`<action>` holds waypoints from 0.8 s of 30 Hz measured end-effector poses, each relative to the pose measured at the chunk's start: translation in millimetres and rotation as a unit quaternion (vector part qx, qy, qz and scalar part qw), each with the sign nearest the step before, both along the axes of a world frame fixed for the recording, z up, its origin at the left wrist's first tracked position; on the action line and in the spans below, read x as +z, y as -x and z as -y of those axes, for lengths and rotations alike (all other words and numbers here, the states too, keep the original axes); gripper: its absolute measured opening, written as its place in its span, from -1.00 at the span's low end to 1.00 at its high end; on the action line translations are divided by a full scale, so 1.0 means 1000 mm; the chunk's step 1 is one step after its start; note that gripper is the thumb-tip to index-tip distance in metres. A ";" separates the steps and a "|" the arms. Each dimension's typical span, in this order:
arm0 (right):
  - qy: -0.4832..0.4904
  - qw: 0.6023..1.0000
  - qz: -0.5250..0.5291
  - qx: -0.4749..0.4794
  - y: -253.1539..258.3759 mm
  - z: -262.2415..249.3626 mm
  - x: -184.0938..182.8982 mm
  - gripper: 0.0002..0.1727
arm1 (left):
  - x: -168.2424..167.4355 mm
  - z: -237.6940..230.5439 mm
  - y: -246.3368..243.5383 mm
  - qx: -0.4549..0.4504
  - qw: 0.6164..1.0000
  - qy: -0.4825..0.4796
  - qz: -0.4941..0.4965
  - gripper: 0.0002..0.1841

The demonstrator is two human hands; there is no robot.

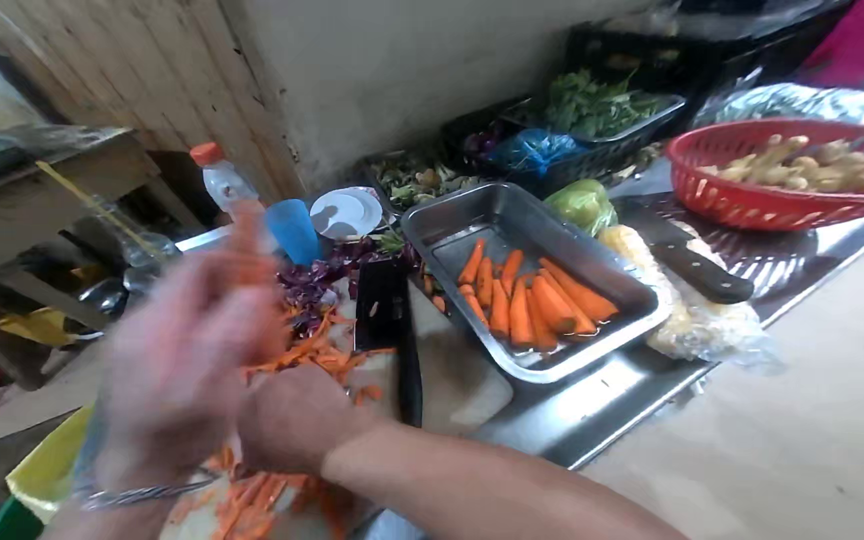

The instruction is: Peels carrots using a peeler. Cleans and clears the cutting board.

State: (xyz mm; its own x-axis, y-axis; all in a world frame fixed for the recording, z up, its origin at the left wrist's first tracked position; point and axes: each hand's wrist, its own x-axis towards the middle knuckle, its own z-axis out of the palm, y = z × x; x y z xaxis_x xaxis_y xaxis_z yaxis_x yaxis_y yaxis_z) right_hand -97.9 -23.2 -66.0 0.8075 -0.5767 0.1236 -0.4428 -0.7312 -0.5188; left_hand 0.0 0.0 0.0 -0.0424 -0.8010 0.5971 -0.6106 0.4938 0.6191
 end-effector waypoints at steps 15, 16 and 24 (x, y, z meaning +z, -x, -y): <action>-0.075 0.971 0.139 -0.181 0.016 0.052 0.006 -0.46 | -0.059 -0.012 -0.068 0.092 0.785 -0.237 -0.565 -0.47; -0.072 0.972 0.131 -0.178 0.015 0.050 0.003 -0.45 | -0.059 -0.012 -0.067 0.094 0.784 -0.237 -0.566 -0.47; 0.129 0.982 0.122 -0.062 -0.001 0.013 -0.005 -0.35 | -0.061 -0.019 -0.066 0.107 0.749 -0.237 -0.609 -0.61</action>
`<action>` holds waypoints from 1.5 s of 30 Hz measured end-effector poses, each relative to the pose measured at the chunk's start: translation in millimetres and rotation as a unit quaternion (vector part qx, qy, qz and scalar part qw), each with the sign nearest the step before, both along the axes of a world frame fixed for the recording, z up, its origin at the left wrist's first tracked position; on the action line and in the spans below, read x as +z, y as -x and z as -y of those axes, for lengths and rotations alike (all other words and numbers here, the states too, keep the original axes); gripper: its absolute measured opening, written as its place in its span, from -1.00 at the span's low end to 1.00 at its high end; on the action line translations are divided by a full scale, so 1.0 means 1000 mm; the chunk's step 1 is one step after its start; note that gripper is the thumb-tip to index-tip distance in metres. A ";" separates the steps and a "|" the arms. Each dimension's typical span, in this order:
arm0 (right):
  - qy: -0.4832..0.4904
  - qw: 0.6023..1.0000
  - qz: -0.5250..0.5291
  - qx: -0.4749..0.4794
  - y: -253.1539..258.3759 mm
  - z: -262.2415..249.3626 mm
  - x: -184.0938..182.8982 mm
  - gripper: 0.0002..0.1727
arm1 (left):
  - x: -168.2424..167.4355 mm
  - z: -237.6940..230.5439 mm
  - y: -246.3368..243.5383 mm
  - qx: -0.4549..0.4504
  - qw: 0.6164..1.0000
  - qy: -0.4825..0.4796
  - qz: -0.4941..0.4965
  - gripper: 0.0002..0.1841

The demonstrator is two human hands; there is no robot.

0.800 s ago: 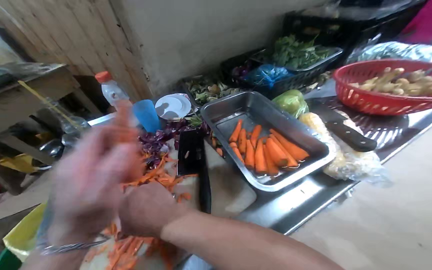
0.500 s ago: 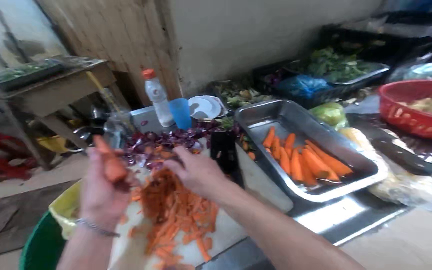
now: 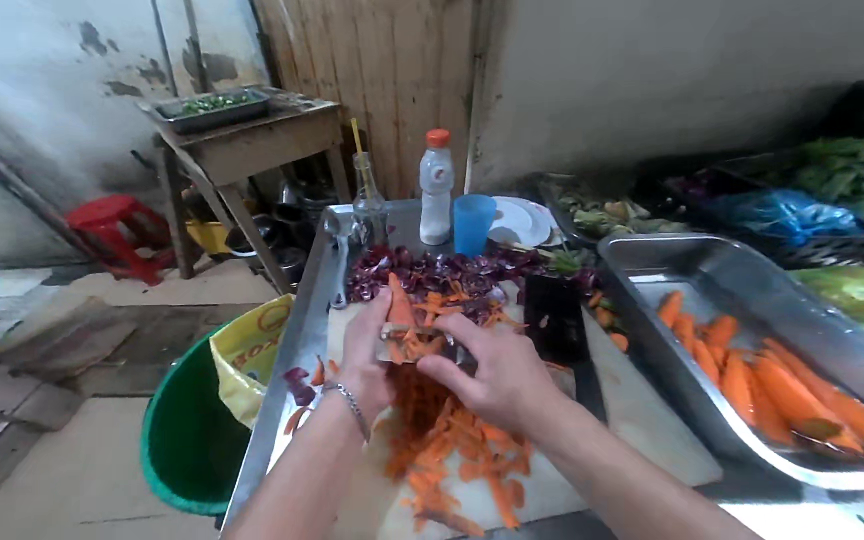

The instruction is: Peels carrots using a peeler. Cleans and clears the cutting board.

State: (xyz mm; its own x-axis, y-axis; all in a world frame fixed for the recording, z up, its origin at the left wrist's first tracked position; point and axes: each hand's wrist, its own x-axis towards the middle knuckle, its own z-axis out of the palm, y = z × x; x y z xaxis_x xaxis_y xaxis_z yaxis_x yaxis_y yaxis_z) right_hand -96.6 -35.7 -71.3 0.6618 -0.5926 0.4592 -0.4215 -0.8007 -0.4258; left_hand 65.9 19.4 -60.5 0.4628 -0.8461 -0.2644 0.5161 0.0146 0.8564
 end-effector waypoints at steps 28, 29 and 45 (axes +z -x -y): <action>-0.066 0.997 0.016 -0.046 0.017 0.024 0.003 -0.39 | 0.000 -0.002 0.007 -0.103 0.994 -0.022 0.029 -0.47; -0.046 0.999 0.013 -0.021 0.012 0.015 0.003 -0.38 | -0.003 -0.002 0.005 -0.094 0.995 -0.009 0.025 -0.50; -0.089 0.986 -0.042 -0.138 0.016 0.049 0.006 -0.38 | -0.003 -0.007 0.012 -0.189 0.980 -0.007 0.065 -0.46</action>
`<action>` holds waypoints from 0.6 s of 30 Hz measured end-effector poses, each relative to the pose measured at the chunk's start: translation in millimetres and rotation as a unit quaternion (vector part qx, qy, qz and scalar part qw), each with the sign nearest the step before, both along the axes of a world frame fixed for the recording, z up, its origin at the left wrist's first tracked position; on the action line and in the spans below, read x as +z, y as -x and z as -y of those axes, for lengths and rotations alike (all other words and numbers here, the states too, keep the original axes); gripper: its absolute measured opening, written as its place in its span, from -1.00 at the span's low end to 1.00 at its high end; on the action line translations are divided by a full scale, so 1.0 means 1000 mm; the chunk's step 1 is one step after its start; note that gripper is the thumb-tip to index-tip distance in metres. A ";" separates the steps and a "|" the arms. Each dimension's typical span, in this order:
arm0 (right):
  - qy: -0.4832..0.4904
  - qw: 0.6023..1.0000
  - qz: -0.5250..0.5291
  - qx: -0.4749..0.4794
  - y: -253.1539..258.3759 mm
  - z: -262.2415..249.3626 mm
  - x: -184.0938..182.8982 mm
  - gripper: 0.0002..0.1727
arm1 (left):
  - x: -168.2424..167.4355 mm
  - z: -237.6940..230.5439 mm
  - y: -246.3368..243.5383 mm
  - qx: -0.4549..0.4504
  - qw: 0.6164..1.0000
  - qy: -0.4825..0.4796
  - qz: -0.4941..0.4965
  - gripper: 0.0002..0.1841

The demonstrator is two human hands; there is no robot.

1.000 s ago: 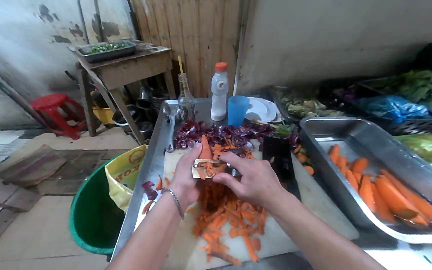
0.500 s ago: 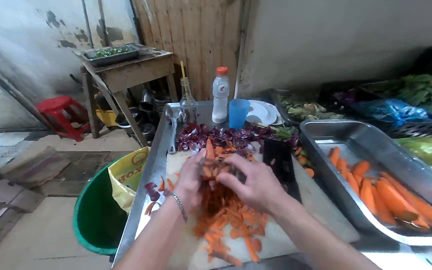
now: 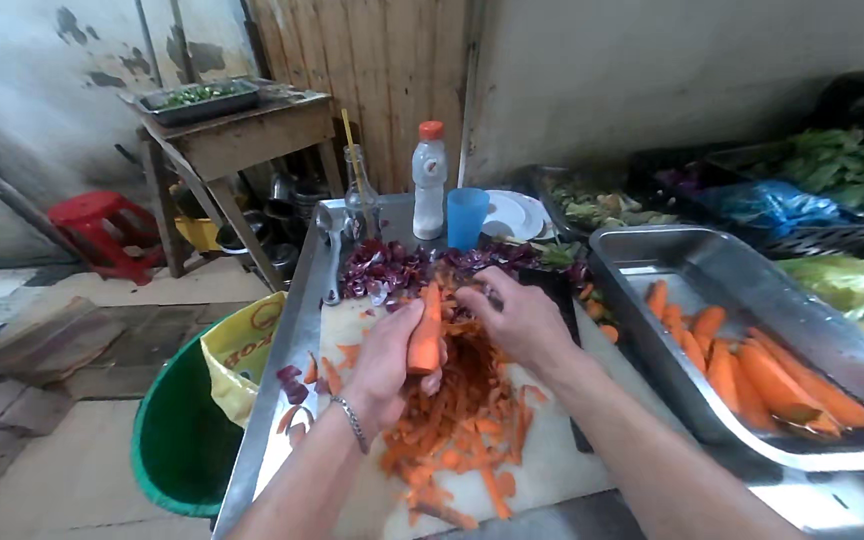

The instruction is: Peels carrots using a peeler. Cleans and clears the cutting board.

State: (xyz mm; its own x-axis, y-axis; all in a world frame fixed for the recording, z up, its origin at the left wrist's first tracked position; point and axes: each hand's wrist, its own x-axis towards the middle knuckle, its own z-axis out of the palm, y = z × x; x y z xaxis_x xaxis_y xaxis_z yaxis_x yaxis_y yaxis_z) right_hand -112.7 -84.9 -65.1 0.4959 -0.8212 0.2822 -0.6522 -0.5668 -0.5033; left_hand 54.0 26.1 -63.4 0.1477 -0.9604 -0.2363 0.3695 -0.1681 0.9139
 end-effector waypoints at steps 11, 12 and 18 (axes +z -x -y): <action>0.067 0.992 0.010 0.102 -0.003 -0.019 -0.001 -0.40 | -0.001 -0.002 -0.004 0.006 1.000 -0.002 -0.014 -0.49; 0.060 0.996 0.013 0.069 0.002 -0.009 -0.001 -0.38 | -0.001 -0.002 -0.002 -0.017 1.000 0.002 -0.004 -0.46; 0.068 0.984 0.044 0.159 0.002 -0.036 0.001 -0.37 | -0.004 0.000 -0.006 0.058 0.998 0.017 -0.018 -0.55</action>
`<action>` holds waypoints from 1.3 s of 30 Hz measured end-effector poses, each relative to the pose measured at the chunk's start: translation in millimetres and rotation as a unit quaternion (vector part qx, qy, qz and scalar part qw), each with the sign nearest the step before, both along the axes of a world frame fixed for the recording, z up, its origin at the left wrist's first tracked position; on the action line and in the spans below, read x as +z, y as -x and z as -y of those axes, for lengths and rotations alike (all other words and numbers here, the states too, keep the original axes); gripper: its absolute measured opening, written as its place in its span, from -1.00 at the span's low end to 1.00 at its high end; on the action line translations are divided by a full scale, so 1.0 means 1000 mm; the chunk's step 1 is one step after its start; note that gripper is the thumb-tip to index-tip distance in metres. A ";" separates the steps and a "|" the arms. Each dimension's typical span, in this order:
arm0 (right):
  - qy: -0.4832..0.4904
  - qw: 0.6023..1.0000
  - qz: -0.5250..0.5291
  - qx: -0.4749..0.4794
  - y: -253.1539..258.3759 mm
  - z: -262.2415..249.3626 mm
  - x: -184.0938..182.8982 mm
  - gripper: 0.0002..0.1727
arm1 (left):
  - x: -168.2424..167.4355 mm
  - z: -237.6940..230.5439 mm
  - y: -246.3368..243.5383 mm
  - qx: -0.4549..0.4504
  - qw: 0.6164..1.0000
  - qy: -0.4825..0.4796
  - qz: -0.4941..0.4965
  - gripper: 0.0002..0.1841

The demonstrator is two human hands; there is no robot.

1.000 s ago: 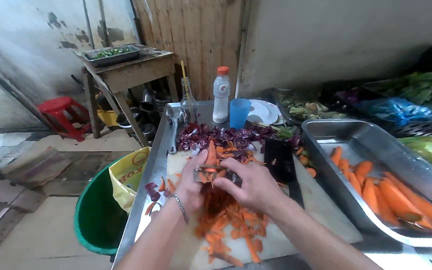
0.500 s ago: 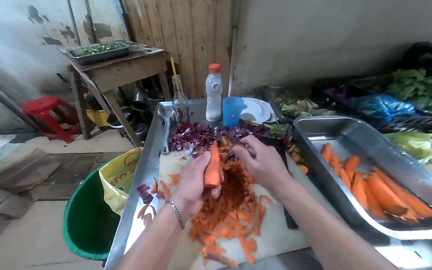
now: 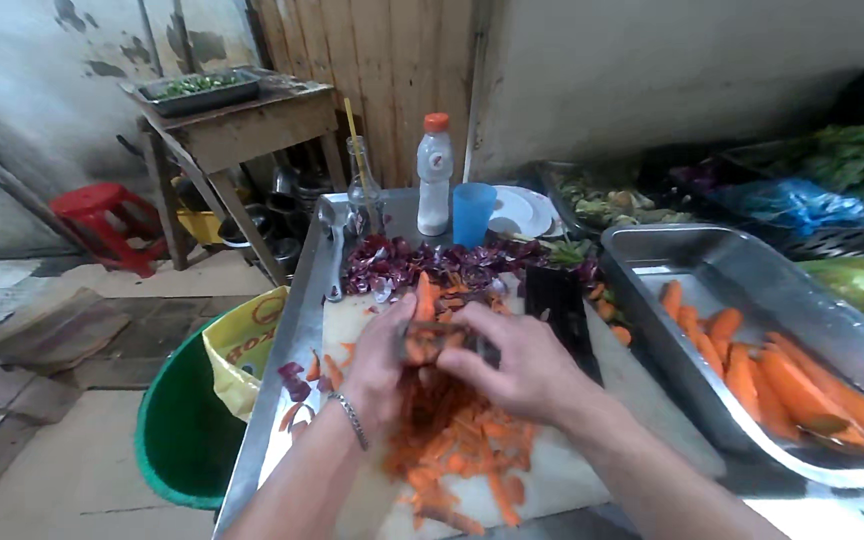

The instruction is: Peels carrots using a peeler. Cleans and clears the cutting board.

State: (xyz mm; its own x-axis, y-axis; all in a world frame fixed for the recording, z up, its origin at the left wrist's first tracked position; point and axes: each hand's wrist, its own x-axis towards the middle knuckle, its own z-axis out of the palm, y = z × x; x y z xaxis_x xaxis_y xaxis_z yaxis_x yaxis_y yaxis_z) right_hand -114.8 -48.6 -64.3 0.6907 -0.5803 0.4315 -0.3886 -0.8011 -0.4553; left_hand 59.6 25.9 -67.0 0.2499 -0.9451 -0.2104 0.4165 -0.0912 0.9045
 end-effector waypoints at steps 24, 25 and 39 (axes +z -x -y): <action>0.002 0.997 0.025 -0.073 0.012 0.028 0.000 -0.39 | 0.002 -0.003 0.014 -0.064 0.995 0.010 0.070 -0.49; -0.008 0.998 0.031 -0.048 0.014 0.026 0.000 -0.39 | 0.001 -0.001 0.014 -0.046 0.997 0.008 0.061 -0.51; -0.020 0.995 0.031 -0.093 0.015 0.035 -0.001 -0.38 | 0.003 -0.004 0.013 -0.077 0.995 0.012 0.067 -0.48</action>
State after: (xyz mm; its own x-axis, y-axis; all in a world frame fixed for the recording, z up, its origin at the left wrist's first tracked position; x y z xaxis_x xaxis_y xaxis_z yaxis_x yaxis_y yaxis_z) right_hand -129.8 -83.7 -65.3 0.5424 -0.7127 0.4448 -0.4980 -0.6992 -0.5130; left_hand 46.7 30.2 -63.8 0.1254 -0.9789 -0.1612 0.2751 -0.1218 0.9537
